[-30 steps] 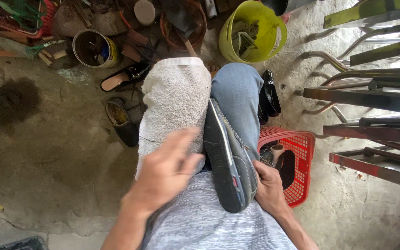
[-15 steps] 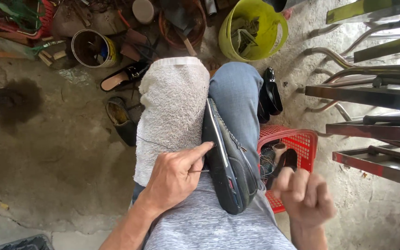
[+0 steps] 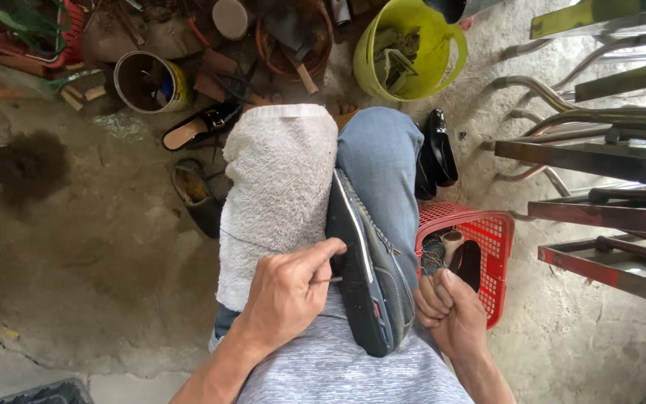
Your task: Hand-stitching the sole of a shoe using a needle and thread
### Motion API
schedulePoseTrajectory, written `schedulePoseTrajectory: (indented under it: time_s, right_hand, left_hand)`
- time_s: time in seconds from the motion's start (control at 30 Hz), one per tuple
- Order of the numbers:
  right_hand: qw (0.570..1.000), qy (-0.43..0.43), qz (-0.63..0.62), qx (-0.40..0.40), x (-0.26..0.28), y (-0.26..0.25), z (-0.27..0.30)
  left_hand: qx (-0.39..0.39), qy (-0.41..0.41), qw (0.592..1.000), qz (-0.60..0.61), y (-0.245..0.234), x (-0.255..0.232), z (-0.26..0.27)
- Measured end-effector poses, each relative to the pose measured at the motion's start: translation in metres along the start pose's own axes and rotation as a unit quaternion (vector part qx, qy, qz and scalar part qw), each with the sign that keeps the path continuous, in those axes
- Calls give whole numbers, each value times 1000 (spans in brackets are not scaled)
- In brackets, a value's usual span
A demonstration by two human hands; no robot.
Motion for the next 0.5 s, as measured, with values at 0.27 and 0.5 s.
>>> schedulePoseTrajectory:
  time_s: [0.27, 0.5]
  right_hand:
    - [827, -126, 537, 104, 16, 51, 0]
    - [795, -210, 528, 213, 18, 66, 21]
  left_hand:
    - [-12, 33, 999, -31, -1, -4, 9]
    - [-19, 44, 997, -64, 7, -13, 11]
Point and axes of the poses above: each hand's wrist, its own z-axis away from the middle knuckle, its own y-axis out of the palm, x = y × z, the point moved 8 cm from there along -z, towards the middle knuckle, and after that the axes turned 9 degrees about -z, right-handed, at the moved point
